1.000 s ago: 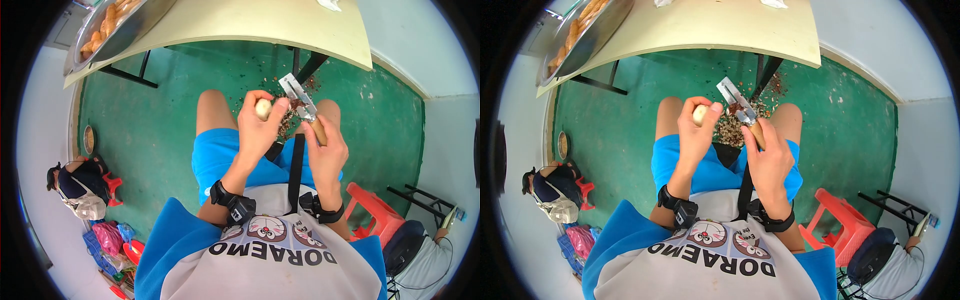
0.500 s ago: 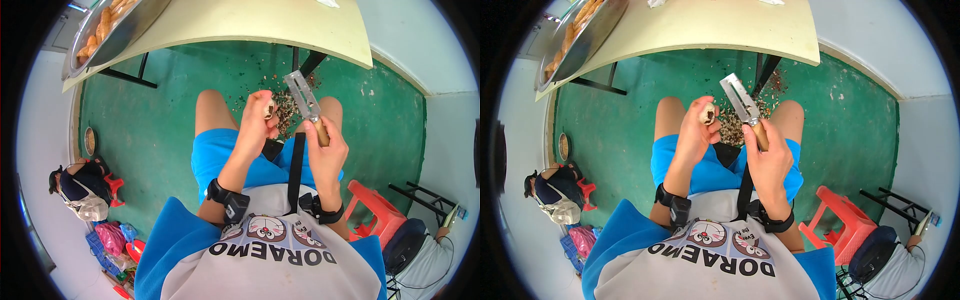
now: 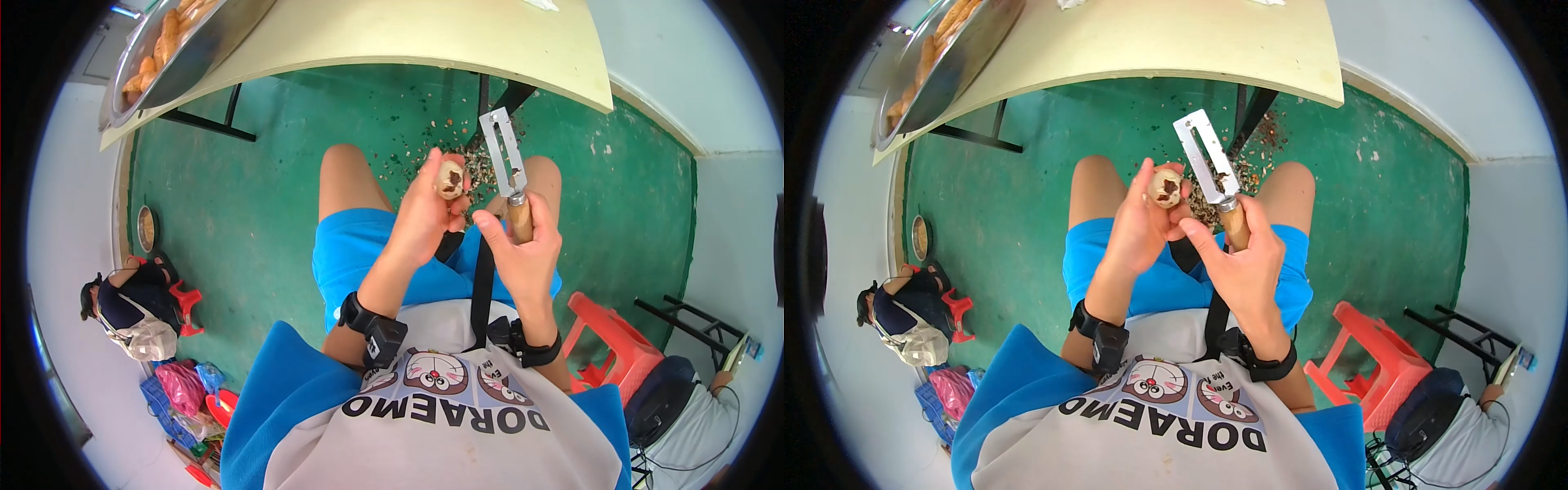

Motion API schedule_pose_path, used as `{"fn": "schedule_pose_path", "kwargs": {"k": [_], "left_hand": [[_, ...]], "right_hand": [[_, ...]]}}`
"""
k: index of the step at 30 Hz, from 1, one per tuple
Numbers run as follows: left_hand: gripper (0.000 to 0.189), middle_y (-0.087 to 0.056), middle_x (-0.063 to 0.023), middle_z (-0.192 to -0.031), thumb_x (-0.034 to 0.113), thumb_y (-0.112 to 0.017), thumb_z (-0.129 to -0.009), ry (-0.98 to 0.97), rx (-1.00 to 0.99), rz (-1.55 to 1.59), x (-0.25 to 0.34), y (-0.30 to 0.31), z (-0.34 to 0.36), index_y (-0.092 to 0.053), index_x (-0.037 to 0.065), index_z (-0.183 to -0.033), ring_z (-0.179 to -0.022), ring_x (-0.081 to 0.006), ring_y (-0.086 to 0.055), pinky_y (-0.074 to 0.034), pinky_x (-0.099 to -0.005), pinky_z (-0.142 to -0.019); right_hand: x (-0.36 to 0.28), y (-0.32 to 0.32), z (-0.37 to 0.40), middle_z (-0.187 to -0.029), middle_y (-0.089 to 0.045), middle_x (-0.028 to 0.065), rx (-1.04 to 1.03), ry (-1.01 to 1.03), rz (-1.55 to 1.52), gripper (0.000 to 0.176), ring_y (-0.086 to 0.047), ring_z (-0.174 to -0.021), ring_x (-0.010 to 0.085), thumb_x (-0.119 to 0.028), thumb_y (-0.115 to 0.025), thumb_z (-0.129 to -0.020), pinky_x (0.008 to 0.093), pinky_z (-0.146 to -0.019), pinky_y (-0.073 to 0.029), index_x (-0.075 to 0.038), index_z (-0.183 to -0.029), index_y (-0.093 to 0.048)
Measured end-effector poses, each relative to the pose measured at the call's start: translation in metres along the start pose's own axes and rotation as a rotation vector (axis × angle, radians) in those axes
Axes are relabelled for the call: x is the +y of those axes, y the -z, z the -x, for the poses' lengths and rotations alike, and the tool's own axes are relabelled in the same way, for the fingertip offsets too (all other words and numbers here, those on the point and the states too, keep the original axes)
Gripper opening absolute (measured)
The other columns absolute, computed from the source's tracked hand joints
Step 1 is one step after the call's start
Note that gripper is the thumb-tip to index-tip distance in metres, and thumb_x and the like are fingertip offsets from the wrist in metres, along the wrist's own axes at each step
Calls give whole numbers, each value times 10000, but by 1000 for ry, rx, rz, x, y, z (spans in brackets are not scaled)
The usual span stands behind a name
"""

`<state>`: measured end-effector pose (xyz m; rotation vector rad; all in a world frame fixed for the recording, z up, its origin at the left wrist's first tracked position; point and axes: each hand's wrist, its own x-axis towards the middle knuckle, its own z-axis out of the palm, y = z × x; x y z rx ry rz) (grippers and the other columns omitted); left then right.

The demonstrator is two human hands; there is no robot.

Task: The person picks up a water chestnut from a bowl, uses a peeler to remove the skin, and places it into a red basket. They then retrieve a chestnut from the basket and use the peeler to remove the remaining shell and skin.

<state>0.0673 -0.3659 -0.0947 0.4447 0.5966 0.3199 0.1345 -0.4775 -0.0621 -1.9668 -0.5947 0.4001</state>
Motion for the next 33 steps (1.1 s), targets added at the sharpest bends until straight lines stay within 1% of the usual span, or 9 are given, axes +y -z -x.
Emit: {"fn": "schedule_pose_path", "kwargs": {"k": [3,6,8,11,14,17,22,30,33], "left_hand": [[407,-459,-8,-739,460,-353,-863,-26,68,-143,-9,-8,2,-439,81,-987,-543,-69,-387,-284,-213,-405],[448,-467,0,-830,448,-345,-872,-87,90,-263,-14,-11,7,-443,62,-1077,-741,-79,-445,-388,-220,-638],[447,-468,-4,-851,445,-338,-875,-83,97,-281,-14,-12,7,-434,70,-1098,-832,-85,-447,-402,-231,-690],[438,-474,-2,-829,445,-337,-874,-166,74,-415,-19,-15,9,-427,80,-1100,-760,-83,-450,-397,-230,-627],[424,-489,-11,-801,432,-345,-874,-6,27,-530,-13,-18,11,-416,84,-1105,-677,-86,-441,-378,-238,-556],[390,-499,-35,-777,398,-350,-877,88,-125,-22,-9,-10,6,-427,71,-1075,-605,-105,-436,-353,-232,-501],[439,-489,-44,-713,426,-331,-882,52,-74,57,7,-7,6,-439,22,-1015,-535,-102,-406,-326,-226,-449],[644,-371,29,-488,667,-223,-781,-133,28,-101,9,1,11,-485,82,-732,-380,-59,-278,-178,-192,-342],[698,-325,40,-435,710,-150,-751,-220,229,-227,11,-8,13,-468,96,-660,-357,-58,-254,-172,-205,-326]], "right_hand": [[-6,-5,1,-669,-563,12,-64,36,-86,446,-444,-546,37,-242,-758,-613,176,-474,-373,-1,-909,-526],[-2,-12,2,-654,-565,7,-126,42,-235,381,-452,-560,32,-215,-739,-639,175,-486,-379,-3,-886,-541],[4,-18,2,-645,-574,5,-189,-35,-411,254,-468,-584,27,-169,-696,-696,178,-505,-391,1,-839,-573],[-3,-5,0,-662,-578,-1,-241,-92,-440,148,-481,-606,28,-117,-647,-740,182,-526,-405,4,-807,-594],[-4,4,-3,-670,-581,3,-265,-178,-513,132,-483,-608,29,-105,-637,-748,183,-529,-407,12,-785,-591],[-2,5,-7,-670,-582,5,-155,-170,-473,127,-487,-600,31,-97,-629,-754,185,-527,-406,21,-757,-583],[8,-9,-14,-640,-567,45,73,101,-100,240,-487,-549,73,-146,-613,-772,207,-502,-389,20,-921,-524],[-1,-8,6,-612,-537,79,-227,10,2,252,-501,-535,90,-233,-568,-804,238,-471,-394,-11,-909,-511],[3,-13,10,-620,-543,78,-242,238,-5,262,-508,-546,80,-233,-600,-783,228,-476,-402,-16,-900,-512]]}}
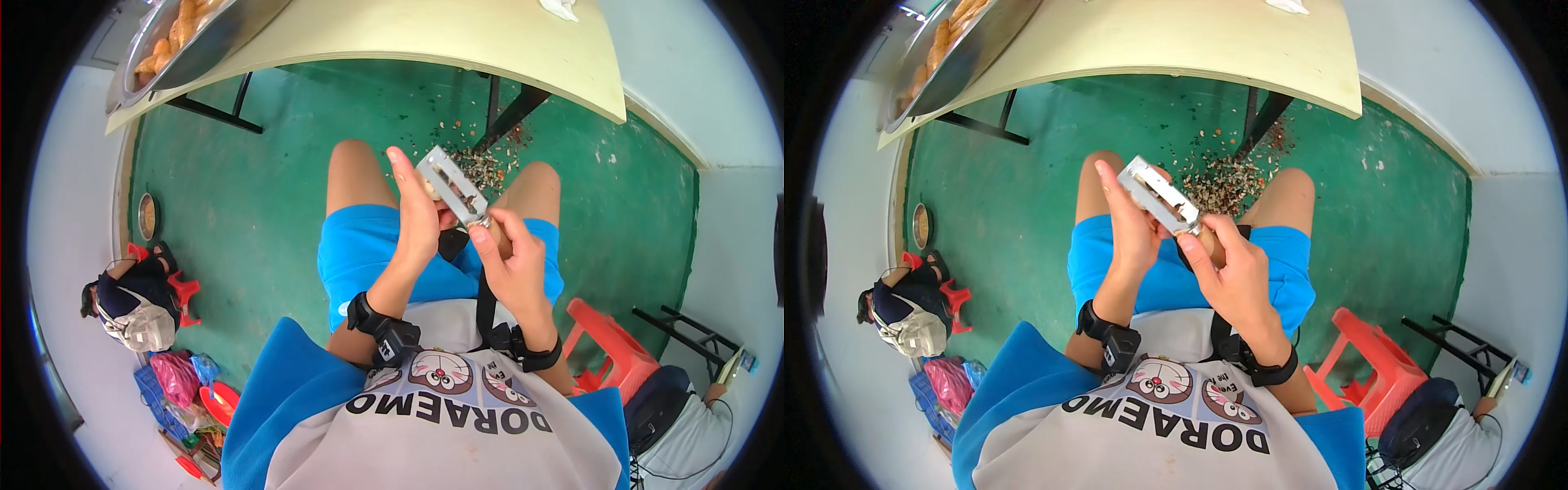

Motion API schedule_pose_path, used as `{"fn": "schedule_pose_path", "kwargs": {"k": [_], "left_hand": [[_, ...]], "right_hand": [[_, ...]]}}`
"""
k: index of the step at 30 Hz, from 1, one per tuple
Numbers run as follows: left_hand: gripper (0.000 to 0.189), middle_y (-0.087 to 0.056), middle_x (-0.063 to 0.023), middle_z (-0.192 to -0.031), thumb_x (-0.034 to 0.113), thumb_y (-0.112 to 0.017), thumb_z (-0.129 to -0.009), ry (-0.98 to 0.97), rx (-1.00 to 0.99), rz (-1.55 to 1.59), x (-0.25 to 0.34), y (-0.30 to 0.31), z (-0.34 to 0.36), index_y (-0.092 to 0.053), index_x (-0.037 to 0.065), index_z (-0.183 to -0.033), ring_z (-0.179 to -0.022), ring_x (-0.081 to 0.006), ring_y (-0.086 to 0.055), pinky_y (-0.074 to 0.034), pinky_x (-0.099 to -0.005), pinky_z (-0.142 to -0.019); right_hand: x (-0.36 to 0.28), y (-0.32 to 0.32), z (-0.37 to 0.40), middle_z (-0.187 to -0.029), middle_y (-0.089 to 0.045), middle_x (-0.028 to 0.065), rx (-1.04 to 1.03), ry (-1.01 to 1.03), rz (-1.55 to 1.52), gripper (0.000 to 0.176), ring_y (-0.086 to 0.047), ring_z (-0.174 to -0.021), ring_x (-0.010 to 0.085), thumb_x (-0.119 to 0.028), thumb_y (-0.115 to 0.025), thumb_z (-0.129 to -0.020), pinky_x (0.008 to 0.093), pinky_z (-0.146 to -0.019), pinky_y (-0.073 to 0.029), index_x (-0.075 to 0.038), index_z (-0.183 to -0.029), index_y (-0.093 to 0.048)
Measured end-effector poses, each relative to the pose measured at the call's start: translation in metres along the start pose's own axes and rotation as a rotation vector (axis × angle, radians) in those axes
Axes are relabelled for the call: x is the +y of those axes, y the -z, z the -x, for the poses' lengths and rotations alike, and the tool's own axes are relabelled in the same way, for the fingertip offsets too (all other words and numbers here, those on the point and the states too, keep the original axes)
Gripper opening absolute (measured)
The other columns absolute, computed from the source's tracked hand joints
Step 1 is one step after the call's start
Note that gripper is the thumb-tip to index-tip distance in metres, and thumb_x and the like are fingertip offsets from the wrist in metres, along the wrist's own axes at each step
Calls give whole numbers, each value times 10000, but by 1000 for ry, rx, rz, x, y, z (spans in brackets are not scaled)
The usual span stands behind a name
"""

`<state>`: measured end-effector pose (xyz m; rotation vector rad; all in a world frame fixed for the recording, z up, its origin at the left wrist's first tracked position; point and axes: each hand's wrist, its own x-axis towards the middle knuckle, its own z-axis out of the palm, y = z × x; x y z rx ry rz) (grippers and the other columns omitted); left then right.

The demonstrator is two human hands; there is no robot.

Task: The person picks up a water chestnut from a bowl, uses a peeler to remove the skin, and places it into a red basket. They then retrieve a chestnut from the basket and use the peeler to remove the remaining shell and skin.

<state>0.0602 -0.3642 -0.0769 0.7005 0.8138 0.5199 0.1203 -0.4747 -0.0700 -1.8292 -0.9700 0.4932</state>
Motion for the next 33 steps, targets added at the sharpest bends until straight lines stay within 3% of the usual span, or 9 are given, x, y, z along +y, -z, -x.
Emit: {"fn": "schedule_pose_path", "kwargs": {"k": [3,11,12,19,22,24,27,30,33], "left_hand": [[709,-339,25,-434,698,-109,-761,-78,106,-128,1,1,1,-458,92,-640,-349,-58,-254,-180,-207,-326],[699,-369,22,-478,585,-111,-838,12,-98,-333,-11,-9,6,-483,38,-612,-416,-65,-306,-231,-222,-377],[704,-373,18,-481,574,-123,-844,58,-140,-365,-7,-11,8,-510,23,-638,-422,-67,-307,-232,-225,-380],[674,-388,39,-534,572,-139,-847,66,-240,-411,-20,1,-1,-541,36,-769,-453,-41,-279,-177,-200,-391],[647,-397,34,-538,555,-152,-855,-111,-99,-500,-23,-3,-2,-528,42,-735,-446,-38,-301,-196,-197,-389],[668,-401,-22,-458,515,-157,-869,-182,-52,-549,-26,-1,-5,-425,23,-505,-416,-111,-354,-259,-279,-393],[599,-373,33,-511,545,-165,-858,-89,-96,-461,-14,-4,1,-480,61,-698,-436,-52,-308,-205,-208,-379],[559,-314,37,-486,532,-186,-862,25,-186,-236,-9,2,-2,-455,79,-677,-423,-68,-282,-189,-217,-373],[535,-263,41,-477,518,-195,-866,140,-270,-35,-6,3,-3,-453,83,-691,-409,-78,-257,-182,-220,-375]], "right_hand": [[-7,-1,1,-620,-546,69,8,-99,-113,270,-504,-555,70,-211,-630,-760,215,-482,-401,-17,-907,-513],[-12,-2,-17,-745,-581,11,69,-189,-607,314,-491,-616,25,-113,-684,-705,165,-520,-401,-6,-965,-544],[-5,3,-19,-732,-585,14,40,-164,-396,245,-503,-627,34,-112,-668,-721,180,-530,-416,-2,-918,-572],[-8,4,-16,-700,-583,9,54,-239,-486,161,-494,-621,29,-97,-649,-735,180,-520,-405,4,-841,-583],[-7,-4,-13,-679,-574,1,154,-165,-408,135,-493,-602,27,-91,-645,-737,181,-506,-401,5,-808,-582],[-4,-7,-13,-580,-498,-44,239,-23,-343,109,-383,-447,12,-86,-627,-754,165,-387,-266,5,-805,-597],[-14,6,-14,-617,-532,-30,109,-280,-482,96,-447,-555,11,-66,-622,-750,170,-475,-372,14,-781,-579],[-7,14,-12,-622,-526,-33,158,-386,-594,91,-428,-540,8,-56,-614,-752,166,-468,-359,12,-803,-583],[6,11,-18,-641,-526,-29,365,-256,-365,120,-432,-547,10,-55,-613,-752,172,-472,-362,8,-848,-580]]}}
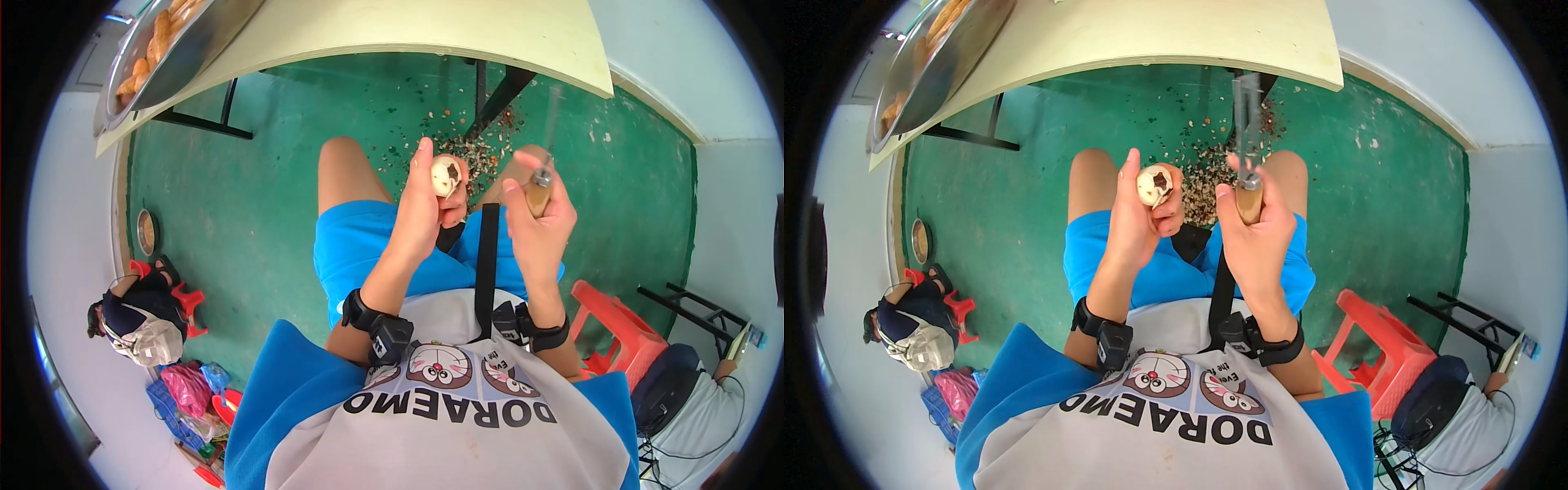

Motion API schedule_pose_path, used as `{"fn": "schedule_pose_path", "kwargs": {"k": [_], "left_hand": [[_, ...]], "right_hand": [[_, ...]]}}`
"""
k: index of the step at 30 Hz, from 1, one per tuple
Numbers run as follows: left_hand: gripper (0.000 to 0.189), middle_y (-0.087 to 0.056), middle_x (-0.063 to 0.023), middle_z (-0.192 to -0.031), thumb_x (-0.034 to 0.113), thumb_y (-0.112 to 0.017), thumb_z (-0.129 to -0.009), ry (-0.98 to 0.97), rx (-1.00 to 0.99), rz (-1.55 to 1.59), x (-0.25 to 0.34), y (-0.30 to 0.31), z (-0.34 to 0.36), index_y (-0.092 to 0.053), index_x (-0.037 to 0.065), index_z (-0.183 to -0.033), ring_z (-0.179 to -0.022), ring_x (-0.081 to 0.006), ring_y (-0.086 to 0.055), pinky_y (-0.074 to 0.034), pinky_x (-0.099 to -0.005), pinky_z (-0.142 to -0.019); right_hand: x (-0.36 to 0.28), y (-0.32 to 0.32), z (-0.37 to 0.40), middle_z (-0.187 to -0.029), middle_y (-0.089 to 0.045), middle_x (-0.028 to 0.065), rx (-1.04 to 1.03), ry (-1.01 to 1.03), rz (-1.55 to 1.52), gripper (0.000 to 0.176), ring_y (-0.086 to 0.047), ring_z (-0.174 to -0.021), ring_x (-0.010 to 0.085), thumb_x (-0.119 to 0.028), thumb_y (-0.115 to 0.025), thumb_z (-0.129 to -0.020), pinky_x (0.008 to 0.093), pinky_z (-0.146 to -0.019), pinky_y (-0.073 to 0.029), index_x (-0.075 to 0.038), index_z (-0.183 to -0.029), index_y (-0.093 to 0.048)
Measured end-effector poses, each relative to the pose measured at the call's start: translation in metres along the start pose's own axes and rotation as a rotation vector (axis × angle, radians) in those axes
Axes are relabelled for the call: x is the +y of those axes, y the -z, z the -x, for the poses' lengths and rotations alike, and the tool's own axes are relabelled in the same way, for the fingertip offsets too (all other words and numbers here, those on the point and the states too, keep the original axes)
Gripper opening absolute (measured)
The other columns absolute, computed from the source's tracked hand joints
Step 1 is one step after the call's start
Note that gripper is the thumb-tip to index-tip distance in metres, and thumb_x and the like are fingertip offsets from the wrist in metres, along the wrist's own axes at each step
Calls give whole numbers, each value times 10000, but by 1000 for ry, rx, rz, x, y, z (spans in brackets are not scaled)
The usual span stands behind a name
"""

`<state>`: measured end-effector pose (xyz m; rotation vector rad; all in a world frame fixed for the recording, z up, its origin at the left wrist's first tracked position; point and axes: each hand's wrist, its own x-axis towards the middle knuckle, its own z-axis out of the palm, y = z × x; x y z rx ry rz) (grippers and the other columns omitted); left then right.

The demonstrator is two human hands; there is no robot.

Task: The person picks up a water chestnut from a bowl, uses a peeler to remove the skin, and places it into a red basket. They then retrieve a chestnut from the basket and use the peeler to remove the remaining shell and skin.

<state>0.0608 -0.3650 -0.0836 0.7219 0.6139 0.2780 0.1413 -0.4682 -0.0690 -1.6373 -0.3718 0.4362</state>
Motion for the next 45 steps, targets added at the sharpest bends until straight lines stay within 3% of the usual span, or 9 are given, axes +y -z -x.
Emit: {"fn": "schedule_pose_path", "kwargs": {"k": [10,13,16,18,22,28,33,42,45], "left_hand": [[403,-401,-8,-609,438,-295,-887,-14,128,16,-4,-20,5,-444,64,-881,-479,-82,-375,-266,-210,-383],[422,-403,-9,-631,472,-312,-872,60,-62,180,-5,-9,4,-439,71,-914,-527,-92,-377,-286,-226,-440],[398,-390,-13,-614,447,-309,-883,108,-19,274,-2,-11,5,-435,70,-874,-496,-92,-366,-288,-230,-415],[410,-385,-13,-613,458,-309,-879,59,-1,288,-1,-12,4,-430,67,-866,-498,-93,-364,-290,-229,-418],[420,-370,-15,-611,472,-309,-875,-15,-21,331,3,-6,4,-418,67,-857,-507,-95,-369,-308,-227,-428],[388,-518,-84,-704,402,-219,-912,-44,155,334,8,-3,7,-416,70,-878,-500,-105,-387,-330,-233,-427],[339,-472,-57,-658,402,-257,-906,-75,82,324,7,-4,6,-378,86,-889,-501,-89,-357,-291,-219,-422],[304,-389,-29,-580,429,-362,-872,-92,112,242,7,-1,4,-350,127,-847,-467,-77,-320,-260,-205,-409],[329,-370,-24,-550,447,-353,-868,-76,32,246,14,-4,16,-365,120,-842,-455,-78,-311,-241,-200,-402]], "right_hand": [[1,-17,8,-736,-579,20,-182,-31,-42,214,-506,-657,41,-104,-659,-726,186,-558,-429,9,-862,-540],[-1,-8,4,-735,-584,33,-227,-146,-185,205,-520,-661,46,-102,-640,-743,192,-544,-431,20,-868,-533],[-8,-7,3,-696,-593,46,-217,-211,-248,193,-567,-634,86,-85,-614,-758,204,-541,-443,40,-874,-523],[-2,-6,3,-678,-602,56,-75,100,151,184,-589,-624,116,-90,-590,-776,223,-532,-449,41,-882,-516],[-12,-3,16,-676,-606,73,-210,66,99,200,-593,-615,132,-137,-576,-793,245,-519,-444,20,-901,-515],[7,-1,22,-618,-567,118,-317,218,462,282,-563,-516,251,-293,-568,-792,306,-432,-407,-34,-902,-544],[1,0,21,-603,-560,111,-308,218,517,296,-542,-479,243,-300,-565,-795,309,-407,-384,-27,-907,-540],[2,-4,25,-500,-425,41,-369,-57,216,283,-376,-450,63,-285,-504,-845,235,-390,-301,-4,-853,-531],[-4,3,10,-503,-363,-53,-155,-237,48,280,-313,-448,27,-269,-461,-870,209,-384,-239,-6,-793,-523]]}}
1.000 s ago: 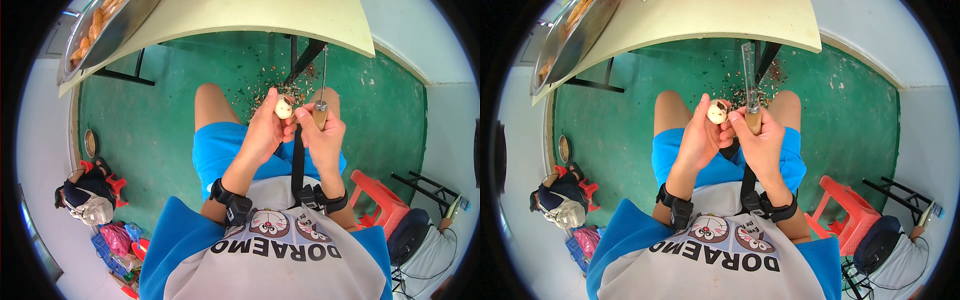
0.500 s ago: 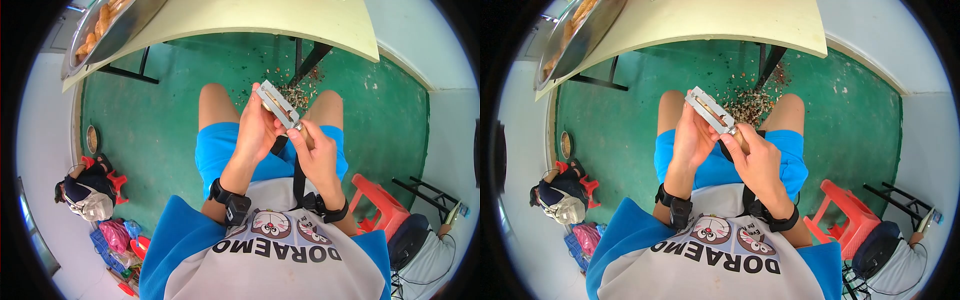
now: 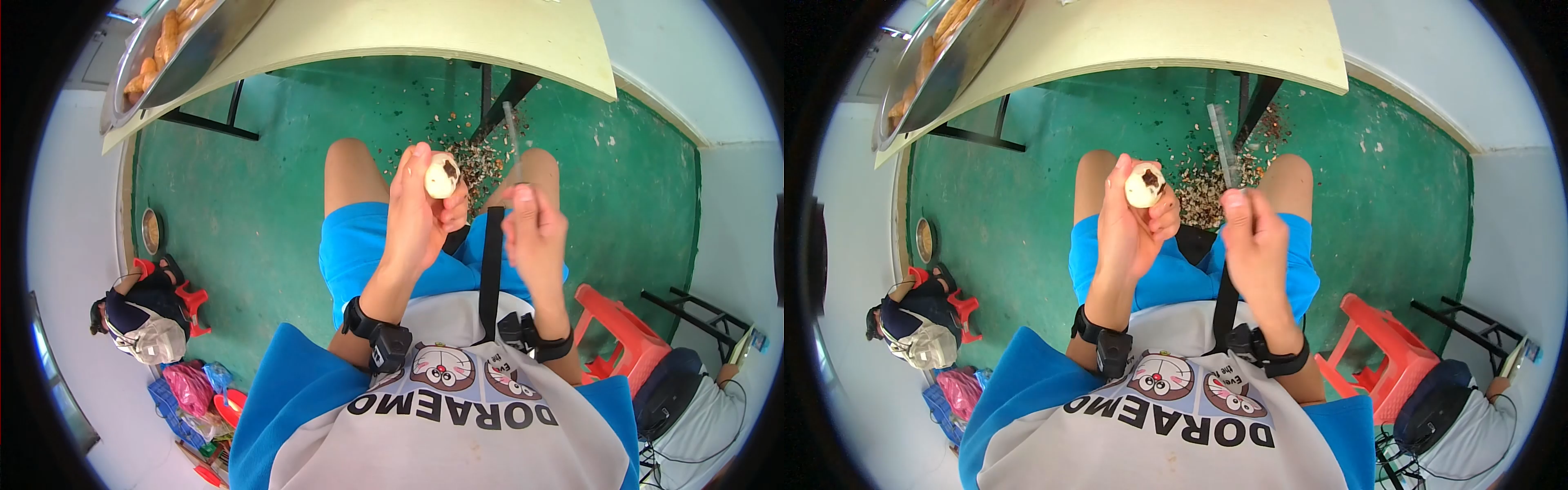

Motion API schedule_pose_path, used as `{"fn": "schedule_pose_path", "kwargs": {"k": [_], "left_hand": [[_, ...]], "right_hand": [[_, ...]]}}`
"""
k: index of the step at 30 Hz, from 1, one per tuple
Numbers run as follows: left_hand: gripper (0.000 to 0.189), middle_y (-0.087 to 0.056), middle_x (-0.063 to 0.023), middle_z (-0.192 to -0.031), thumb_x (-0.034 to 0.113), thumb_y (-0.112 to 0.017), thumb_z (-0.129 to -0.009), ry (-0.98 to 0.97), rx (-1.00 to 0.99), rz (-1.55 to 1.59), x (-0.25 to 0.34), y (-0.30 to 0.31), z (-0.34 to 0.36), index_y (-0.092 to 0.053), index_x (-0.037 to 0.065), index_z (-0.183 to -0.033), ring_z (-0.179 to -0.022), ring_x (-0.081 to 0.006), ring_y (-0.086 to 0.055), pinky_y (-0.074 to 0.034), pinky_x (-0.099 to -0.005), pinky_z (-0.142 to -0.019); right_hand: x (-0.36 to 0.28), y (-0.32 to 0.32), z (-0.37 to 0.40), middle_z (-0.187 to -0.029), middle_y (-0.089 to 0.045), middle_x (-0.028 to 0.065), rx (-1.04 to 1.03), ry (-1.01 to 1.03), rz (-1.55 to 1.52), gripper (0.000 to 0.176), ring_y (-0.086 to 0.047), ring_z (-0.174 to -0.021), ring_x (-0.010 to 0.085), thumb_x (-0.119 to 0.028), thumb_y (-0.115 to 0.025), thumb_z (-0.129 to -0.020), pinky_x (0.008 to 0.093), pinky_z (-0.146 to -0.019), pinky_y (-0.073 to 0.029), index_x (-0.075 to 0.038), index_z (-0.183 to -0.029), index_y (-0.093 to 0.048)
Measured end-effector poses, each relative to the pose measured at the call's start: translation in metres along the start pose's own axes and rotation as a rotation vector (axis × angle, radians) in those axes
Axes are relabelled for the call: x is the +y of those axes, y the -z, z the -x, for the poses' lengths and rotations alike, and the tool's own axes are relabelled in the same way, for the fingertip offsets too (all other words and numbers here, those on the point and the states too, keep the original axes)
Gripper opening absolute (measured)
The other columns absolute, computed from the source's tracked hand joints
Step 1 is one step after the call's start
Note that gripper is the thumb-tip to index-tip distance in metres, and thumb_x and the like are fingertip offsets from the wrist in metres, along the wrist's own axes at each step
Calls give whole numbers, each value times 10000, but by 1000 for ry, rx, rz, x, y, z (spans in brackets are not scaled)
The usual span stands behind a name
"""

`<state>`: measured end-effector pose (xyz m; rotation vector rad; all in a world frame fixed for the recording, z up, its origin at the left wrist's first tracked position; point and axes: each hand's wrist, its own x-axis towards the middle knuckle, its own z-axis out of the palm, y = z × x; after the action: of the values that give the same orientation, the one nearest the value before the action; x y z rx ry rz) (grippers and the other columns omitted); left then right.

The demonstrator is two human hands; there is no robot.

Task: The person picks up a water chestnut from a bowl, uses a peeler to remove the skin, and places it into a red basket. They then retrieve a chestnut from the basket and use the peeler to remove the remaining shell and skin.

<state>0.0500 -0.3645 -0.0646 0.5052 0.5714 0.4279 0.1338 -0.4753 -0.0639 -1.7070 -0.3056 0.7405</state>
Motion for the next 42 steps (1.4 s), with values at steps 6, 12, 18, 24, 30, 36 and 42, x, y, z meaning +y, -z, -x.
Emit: {"fn": "schedule_pose_path", "kwargs": {"k": [6,12,18,24,30,36,42], "left_hand": [[423,-357,-9,-527,498,-266,-870,37,41,54,1,2,-8,-403,99,-841,-426,-71,-286,-211,-194,-387],[464,-376,14,-532,525,-227,-867,-27,118,-17,-2,-1,-6,-412,100,-850,-421,-48,-282,-208,-184,-364],[417,-464,-11,-658,460,-264,-884,-99,141,-45,-9,5,-9,-465,95,-892,-577,-114,-453,-393,-248,-488],[369,-467,-14,-691,407,-261,-898,-245,249,-166,-16,4,-7,-449,91,-864,-599,-107,-457,-394,-240,-499],[286,-443,1,-694,345,-260,-900,-472,308,-237,-22,3,-9,-398,110,-815,-574,-81,-455,-387,-223,-468],[205,-428,-13,-704,252,-310,-890,-601,377,-330,-28,7,-16,-362,73,-804,-575,-53,-426,-383,-207,-446],[169,-421,-6,-664,215,-317,-884,-579,423,-296,-28,-3,-13,-361,78,-796,-538,-42,-400,-352,-194,-416]], "right_hand": [[0,5,5,-554,-467,-6,-130,233,238,250,-414,-465,50,-245,-550,-820,211,-405,-314,0,-870,-534],[-1,-5,15,-676,-583,119,-125,428,426,280,-579,-561,226,-263,-585,-782,288,-471,-424,-22,-916,-540],[5,-9,15,-638,-576,103,-106,538,532,286,-570,-531,242,-284,-579,-781,308,-437,-421,-39,-923,-538],[3,-11,17,-593,-557,104,-136,474,557,295,-558,-500,259,-300,-557,-796,320,-415,-407,-35,-925,-528],[6,-16,21,-554,-527,116,-168,389,490,298,-540,-475,278,-297,-537,-811,336,-409,-395,-29,-939,-513],[-1,-20,24,-538,-514,117,-175,319,444,271,-526,-461,292,-284,-517,-828,345,-403,-377,-21,-888,-494],[4,-20,18,-532,-510,125,-162,285,453,266,-525,-461,297,-287,-507,-834,342,-399,-370,-27,-881,-486]]}}
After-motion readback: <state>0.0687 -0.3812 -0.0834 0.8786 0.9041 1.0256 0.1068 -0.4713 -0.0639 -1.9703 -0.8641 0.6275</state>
